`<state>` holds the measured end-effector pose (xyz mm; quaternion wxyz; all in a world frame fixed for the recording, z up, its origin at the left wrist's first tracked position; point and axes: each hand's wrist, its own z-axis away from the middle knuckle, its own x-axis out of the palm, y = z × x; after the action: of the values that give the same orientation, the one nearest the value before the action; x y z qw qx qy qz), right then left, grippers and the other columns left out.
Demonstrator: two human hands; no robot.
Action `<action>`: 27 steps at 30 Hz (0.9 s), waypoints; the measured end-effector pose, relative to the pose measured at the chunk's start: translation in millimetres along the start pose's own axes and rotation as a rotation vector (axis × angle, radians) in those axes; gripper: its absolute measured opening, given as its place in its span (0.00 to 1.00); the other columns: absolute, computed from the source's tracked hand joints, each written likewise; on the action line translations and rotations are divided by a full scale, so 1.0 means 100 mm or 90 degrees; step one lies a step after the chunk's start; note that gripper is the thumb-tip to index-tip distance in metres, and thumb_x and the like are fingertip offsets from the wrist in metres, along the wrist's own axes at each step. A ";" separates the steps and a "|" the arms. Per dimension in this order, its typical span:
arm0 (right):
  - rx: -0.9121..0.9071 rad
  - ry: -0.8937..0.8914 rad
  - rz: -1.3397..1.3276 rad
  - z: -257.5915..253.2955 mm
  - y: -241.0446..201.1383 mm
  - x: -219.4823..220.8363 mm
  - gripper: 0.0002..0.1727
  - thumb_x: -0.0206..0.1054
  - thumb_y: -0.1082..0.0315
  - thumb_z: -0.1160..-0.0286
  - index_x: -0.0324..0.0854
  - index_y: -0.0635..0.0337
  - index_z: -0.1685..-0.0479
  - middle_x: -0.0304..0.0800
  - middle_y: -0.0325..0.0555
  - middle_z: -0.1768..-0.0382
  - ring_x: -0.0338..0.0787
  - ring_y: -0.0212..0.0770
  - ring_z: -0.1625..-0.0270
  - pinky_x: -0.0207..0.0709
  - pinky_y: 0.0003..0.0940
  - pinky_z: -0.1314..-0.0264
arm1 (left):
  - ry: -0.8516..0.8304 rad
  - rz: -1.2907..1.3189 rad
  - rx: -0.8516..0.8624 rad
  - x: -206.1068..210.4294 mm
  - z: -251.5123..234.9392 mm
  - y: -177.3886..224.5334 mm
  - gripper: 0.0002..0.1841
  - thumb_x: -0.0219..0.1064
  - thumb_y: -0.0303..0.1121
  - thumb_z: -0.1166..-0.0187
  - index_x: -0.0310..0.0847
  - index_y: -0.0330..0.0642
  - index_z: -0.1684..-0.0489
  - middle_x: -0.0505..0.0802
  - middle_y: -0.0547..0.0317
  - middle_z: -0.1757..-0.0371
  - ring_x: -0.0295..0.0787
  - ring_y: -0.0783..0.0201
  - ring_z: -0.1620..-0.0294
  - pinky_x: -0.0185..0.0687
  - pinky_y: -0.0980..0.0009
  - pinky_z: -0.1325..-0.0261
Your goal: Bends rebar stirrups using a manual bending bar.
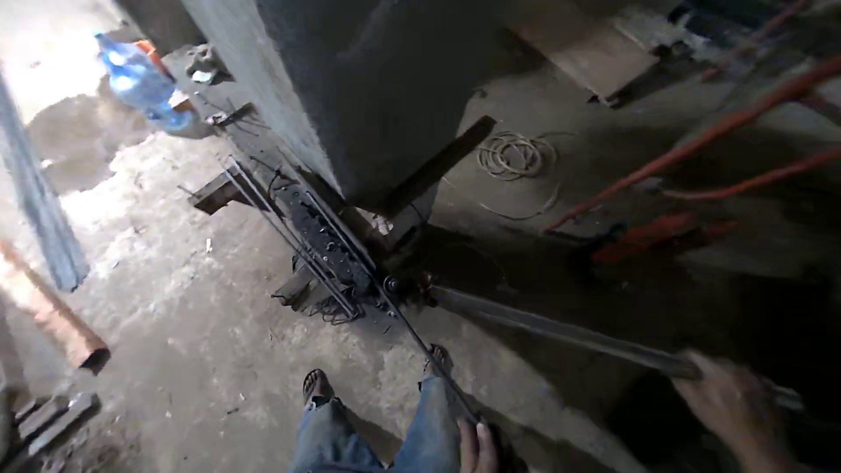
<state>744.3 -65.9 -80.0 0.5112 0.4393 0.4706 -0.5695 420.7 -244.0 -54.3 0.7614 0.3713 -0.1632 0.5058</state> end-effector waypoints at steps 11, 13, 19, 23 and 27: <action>0.326 0.075 -0.049 2.29 -1.07 0.38 0.19 0.74 0.64 0.22 0.85 0.72 0.44 0.88 0.75 0.43 0.84 0.74 0.33 0.70 0.74 0.28 | -0.169 -0.234 -0.097 -1.21 0.27 1.04 0.17 0.41 0.39 0.03 0.71 0.40 0.57 0.74 0.66 0.80 0.71 0.72 0.84 0.77 0.76 0.77; 0.409 0.090 -0.085 2.92 -1.52 0.56 0.21 0.73 0.62 0.20 0.84 0.73 0.40 0.87 0.77 0.40 0.83 0.76 0.31 0.69 0.76 0.27 | -0.215 -0.340 -0.124 -1.55 0.24 1.53 0.18 0.43 0.40 0.03 0.74 0.35 0.51 0.76 0.62 0.77 0.73 0.70 0.83 0.76 0.74 0.79; 0.587 0.108 -0.176 4.23 -3.02 0.97 0.23 0.68 0.66 0.18 0.79 0.74 0.31 0.80 0.79 0.32 0.77 0.76 0.24 0.65 0.71 0.19 | -0.354 -0.503 -0.326 -2.00 -0.14 3.09 0.14 0.47 0.39 0.04 0.74 0.38 0.46 0.80 0.61 0.75 0.77 0.67 0.81 0.80 0.71 0.77; 0.656 0.119 -0.265 4.66 -3.98 1.03 0.29 0.67 0.69 0.17 0.70 0.77 0.21 0.73 0.80 0.24 0.71 0.75 0.18 0.60 0.65 0.13 | -0.404 -0.595 -0.381 -2.01 -0.44 3.74 0.12 0.49 0.38 0.05 0.75 0.40 0.46 0.80 0.62 0.74 0.77 0.68 0.80 0.80 0.72 0.75; 0.705 0.102 -0.182 4.95 -4.75 1.16 0.24 0.68 0.62 0.20 0.82 0.71 0.32 0.86 0.77 0.37 0.82 0.75 0.29 0.67 0.73 0.23 | -0.449 -0.670 -0.420 -1.97 -0.77 4.22 0.12 0.51 0.39 0.06 0.76 0.43 0.44 0.79 0.65 0.75 0.74 0.70 0.80 0.76 0.74 0.75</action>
<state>251.0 -556.3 -67.4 0.0858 0.6150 0.1946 -0.7593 -50.5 -225.9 -59.7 0.8790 0.2925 -0.3432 -0.1547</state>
